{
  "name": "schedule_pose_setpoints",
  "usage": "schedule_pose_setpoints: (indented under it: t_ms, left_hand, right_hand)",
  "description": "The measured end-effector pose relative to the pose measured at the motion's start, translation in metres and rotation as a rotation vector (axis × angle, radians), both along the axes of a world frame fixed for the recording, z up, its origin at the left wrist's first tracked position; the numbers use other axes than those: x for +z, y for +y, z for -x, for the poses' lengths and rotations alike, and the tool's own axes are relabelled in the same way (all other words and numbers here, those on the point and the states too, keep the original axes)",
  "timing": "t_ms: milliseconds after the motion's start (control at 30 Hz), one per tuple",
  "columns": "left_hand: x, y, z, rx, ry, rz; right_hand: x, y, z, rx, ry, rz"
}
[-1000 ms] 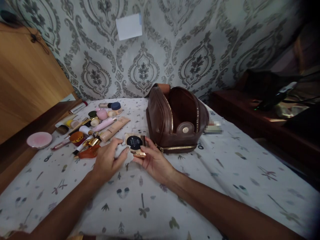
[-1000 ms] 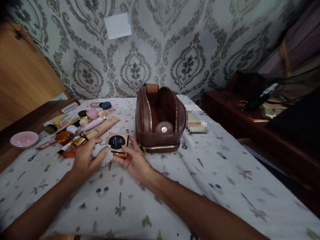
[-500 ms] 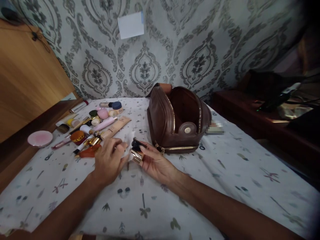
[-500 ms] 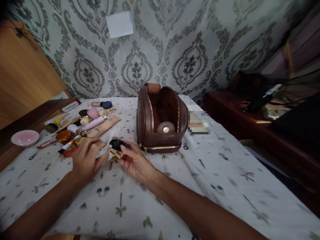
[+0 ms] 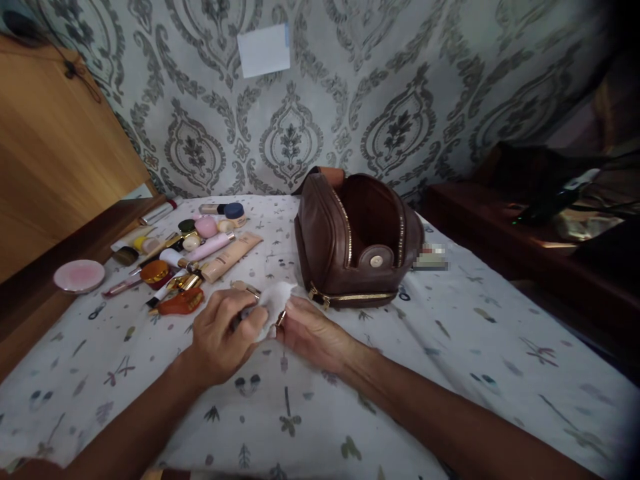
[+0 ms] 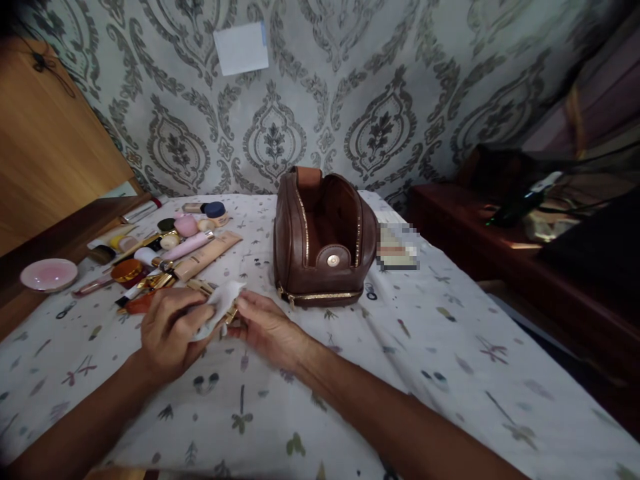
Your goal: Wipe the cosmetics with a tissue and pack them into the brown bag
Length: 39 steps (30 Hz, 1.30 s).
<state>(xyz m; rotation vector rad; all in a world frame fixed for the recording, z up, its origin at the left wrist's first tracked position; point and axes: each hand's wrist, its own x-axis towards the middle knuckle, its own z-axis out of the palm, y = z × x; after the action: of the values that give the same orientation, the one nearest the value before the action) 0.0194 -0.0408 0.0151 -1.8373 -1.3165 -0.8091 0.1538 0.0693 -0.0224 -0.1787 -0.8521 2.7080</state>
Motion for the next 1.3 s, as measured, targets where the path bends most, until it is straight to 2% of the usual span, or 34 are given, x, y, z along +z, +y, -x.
schedule_pose_setpoints:
  t_ms: [267,567,800,900,1000,1100,1200,1300]
  left_hand:
    - [0.004,-0.001,0.002,-0.065,0.04,-0.013]
    - [0.001,0.001,0.004,0.008,-0.161,0.02]
    - [-0.001,0.009,0.015,0.064,-0.295,0.023]
    - [-0.005,0.011,0.021,0.134,-0.321,0.093]
    - [-0.008,0.013,0.026,0.262,-0.361,0.171]
    - [-0.01,0.015,0.031,0.35,-0.376,0.275]
    - [-0.015,0.018,0.036,0.341,-0.262,0.477]
    - [-0.021,0.02,0.039,0.236,-0.173,0.604]
  right_hand:
    - [0.005,-0.001,-0.003,0.043,-0.009,-0.107]
    - [0.005,-0.001,-0.004,0.084,-0.025,-0.019]
    - [0.007,0.001,-0.006,0.131,0.046,0.034]
    - [0.007,0.004,-0.006,0.132,0.052,0.083]
    - [0.009,0.007,-0.005,0.145,0.034,0.138]
    - [0.011,0.01,-0.005,0.153,0.058,0.14]
    - [0.013,0.011,-0.006,0.177,0.076,0.11]
    - [0.012,0.01,-0.006,0.202,0.071,0.085]
